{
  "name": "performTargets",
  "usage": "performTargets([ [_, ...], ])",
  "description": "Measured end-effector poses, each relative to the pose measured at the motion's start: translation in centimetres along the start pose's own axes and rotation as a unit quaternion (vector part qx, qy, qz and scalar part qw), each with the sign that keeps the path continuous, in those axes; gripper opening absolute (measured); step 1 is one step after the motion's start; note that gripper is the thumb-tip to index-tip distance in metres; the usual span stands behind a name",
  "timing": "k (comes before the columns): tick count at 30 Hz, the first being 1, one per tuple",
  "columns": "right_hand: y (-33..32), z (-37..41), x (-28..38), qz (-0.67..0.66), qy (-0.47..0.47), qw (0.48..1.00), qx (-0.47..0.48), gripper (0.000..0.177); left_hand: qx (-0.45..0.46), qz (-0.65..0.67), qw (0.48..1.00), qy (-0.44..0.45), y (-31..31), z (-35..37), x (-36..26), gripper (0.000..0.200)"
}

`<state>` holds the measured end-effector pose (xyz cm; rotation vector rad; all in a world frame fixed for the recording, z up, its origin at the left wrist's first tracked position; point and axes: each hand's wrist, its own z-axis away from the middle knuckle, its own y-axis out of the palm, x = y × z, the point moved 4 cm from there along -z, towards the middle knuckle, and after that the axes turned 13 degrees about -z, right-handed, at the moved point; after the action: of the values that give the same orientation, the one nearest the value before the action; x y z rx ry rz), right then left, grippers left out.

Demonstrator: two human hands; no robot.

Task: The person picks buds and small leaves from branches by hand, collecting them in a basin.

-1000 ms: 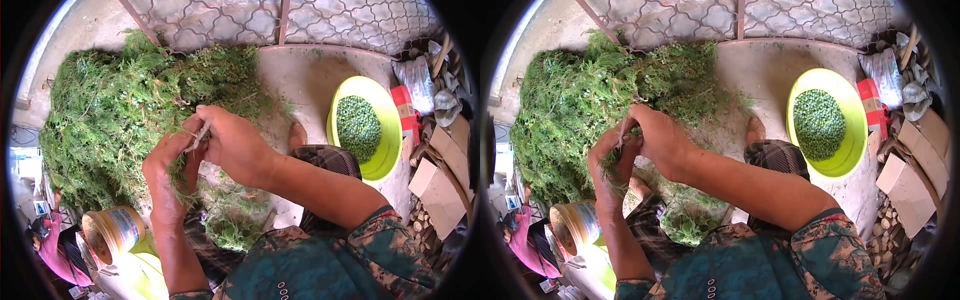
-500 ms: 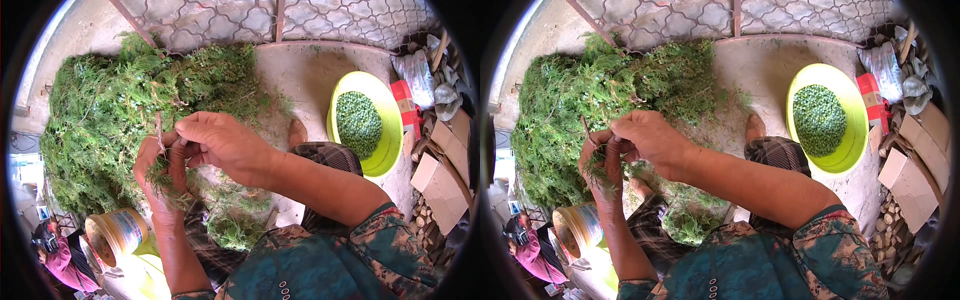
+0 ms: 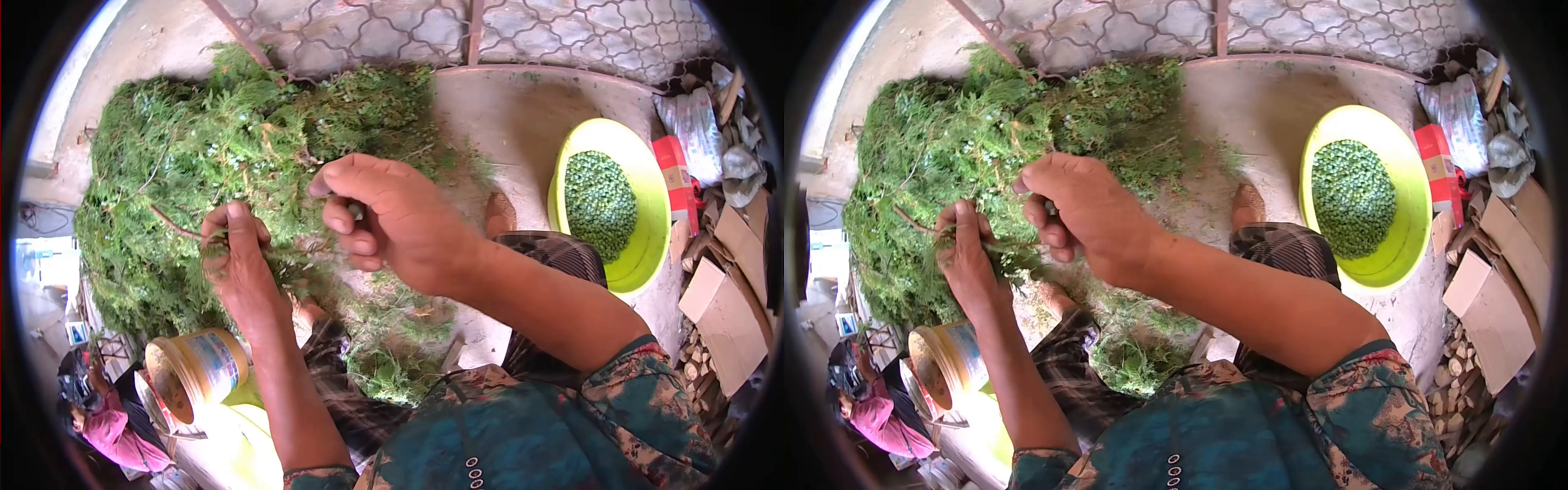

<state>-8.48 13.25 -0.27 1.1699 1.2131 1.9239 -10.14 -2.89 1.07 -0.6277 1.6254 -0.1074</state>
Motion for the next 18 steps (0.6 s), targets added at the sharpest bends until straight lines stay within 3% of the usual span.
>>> performTargets([
  [2, 0.7, 0.0, -0.1, 0.048, -0.005, 0.999, 0.017, 0.029, 0.002, 0.039, 0.998, -0.043, -0.3, -0.3, 0.4, 0.031],
  [4, 0.8, 0.1, -0.3, 0.097, 0.004, 0.995, 0.020, 0.028, 0.030, 0.097, 0.981, -0.166, 0.0, -0.2, 0.9, 0.036],
  [8, 0.6, 0.0, -1.0, 0.220, -0.011, 0.975, -0.016, 0.024, 0.036, 0.129, 0.966, -0.223, -0.1, -0.4, 2.0, 0.039],
  [10, 0.9, -0.4, -1.2, 0.395, -0.199, 0.896, 0.039, 0.017, 0.033, 0.137, 0.964, -0.225, 0.0, -0.2, 1.7, 0.038],
  [12, 1.2, -0.5, -1.8, 0.411, -0.216, 0.884, 0.049, 0.015, 0.030, 0.145, 0.962, -0.228, 0.1, -0.1, 1.6, 0.036],
  [14, 1.7, -0.2, -2.0, 0.533, -0.263, 0.804, 0.012, 0.013, 0.047, 0.185, 0.953, -0.236, 0.5, 0.1, 1.8, 0.035],
  [16, 2.0, 0.0, -1.9, 0.572, -0.259, 0.778, 0.001, 0.013, 0.047, 0.200, 0.946, -0.251, 0.7, 0.4, 1.4, 0.035],
  [18, 2.6, -0.2, -2.2, 0.677, -0.283, 0.679, 0.023, 0.015, 0.051, 0.219, 0.933, -0.281, 0.9, 0.8, 1.3, 0.034],
])
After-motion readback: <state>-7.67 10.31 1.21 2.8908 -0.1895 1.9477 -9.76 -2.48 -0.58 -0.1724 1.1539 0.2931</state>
